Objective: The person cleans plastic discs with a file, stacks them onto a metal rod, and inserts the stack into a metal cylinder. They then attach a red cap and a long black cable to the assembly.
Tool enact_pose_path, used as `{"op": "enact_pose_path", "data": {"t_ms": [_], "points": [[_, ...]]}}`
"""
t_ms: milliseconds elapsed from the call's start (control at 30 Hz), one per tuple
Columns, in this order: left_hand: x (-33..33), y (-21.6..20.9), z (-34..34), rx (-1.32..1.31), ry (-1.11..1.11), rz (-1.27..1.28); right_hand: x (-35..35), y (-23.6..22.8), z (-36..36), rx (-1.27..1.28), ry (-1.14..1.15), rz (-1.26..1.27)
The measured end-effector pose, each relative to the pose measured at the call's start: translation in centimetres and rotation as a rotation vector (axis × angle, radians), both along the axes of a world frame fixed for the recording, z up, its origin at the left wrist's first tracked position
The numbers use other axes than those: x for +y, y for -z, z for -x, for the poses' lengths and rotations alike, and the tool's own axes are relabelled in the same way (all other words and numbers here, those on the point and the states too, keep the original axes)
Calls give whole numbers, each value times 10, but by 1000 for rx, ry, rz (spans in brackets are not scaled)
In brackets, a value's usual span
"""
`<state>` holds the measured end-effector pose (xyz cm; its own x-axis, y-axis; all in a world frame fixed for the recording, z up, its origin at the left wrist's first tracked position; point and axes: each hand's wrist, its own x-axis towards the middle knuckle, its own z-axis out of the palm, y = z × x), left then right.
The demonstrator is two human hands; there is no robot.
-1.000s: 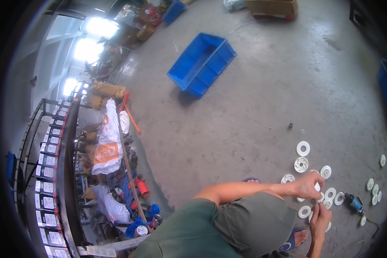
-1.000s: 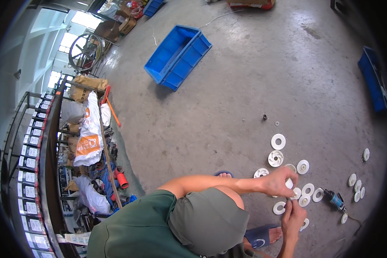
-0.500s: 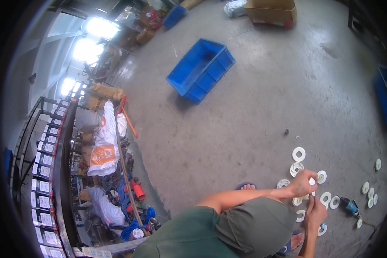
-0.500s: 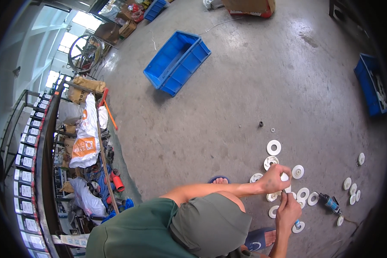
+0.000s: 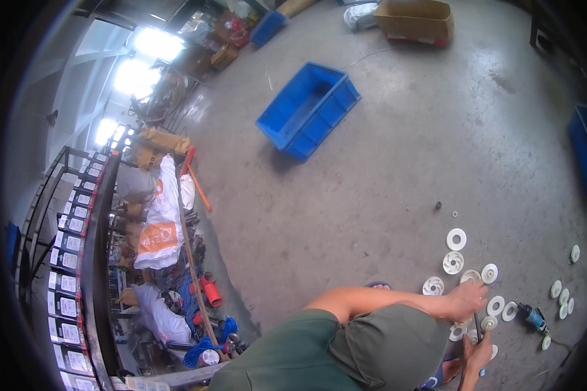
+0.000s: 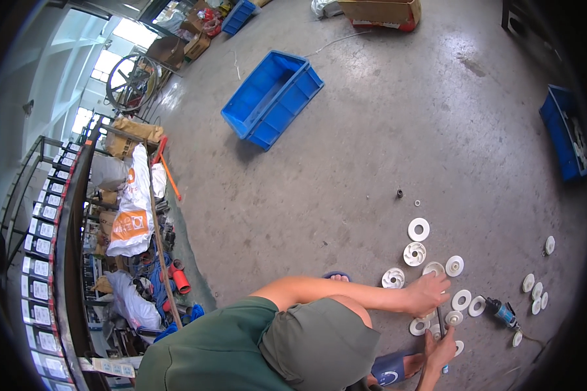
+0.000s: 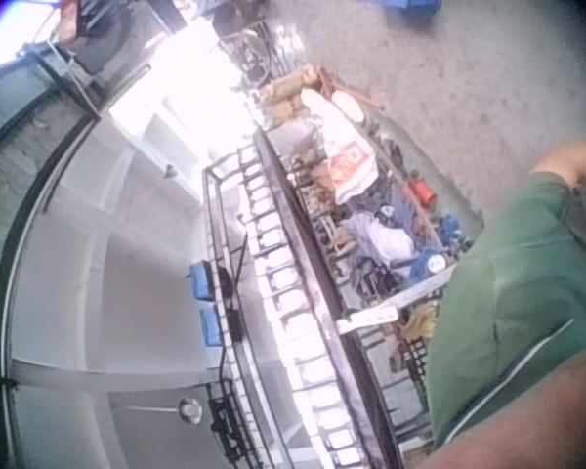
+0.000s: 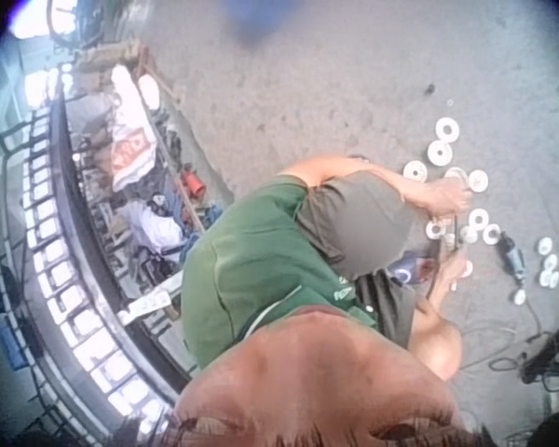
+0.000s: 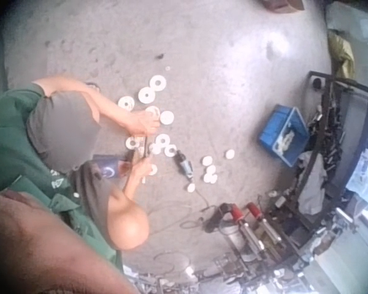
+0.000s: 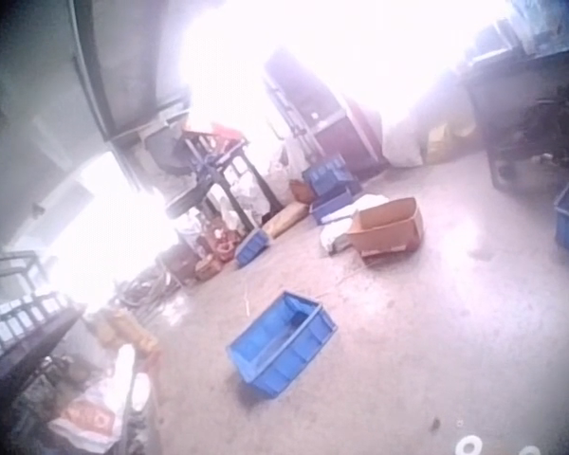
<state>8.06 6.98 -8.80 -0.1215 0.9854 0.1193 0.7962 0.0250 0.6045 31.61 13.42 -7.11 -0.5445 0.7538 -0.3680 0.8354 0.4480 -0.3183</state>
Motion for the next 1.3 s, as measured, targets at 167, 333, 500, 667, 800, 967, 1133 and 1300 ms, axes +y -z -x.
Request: {"op": "enact_pose_path", "data": {"t_ms": [167,333,500,667,800,967,1133,1300], "points": [[-13,-17,7,63,-32,-165,-14,9,-12,84,-11,-97],[-42,-53,17,-216,-171,-249,-6,5,-24,122,118,133],[10,-115,11,-1496,-54,497,16,-115,48,802,495,675],[-38,-102,73,-2011,-193,225,14,-152,116,544,-67,145],[-15,-109,93,-1895,-296,91,25,-153,103,532,-181,-27],[-18,-116,89,-1741,-223,123,12,-137,107,487,-205,-46],[-37,-117,94,-1422,-144,259,4,-133,105,360,-337,-105],[-51,-102,85,-1391,-387,397,-11,-116,98,343,-344,-112]]}}
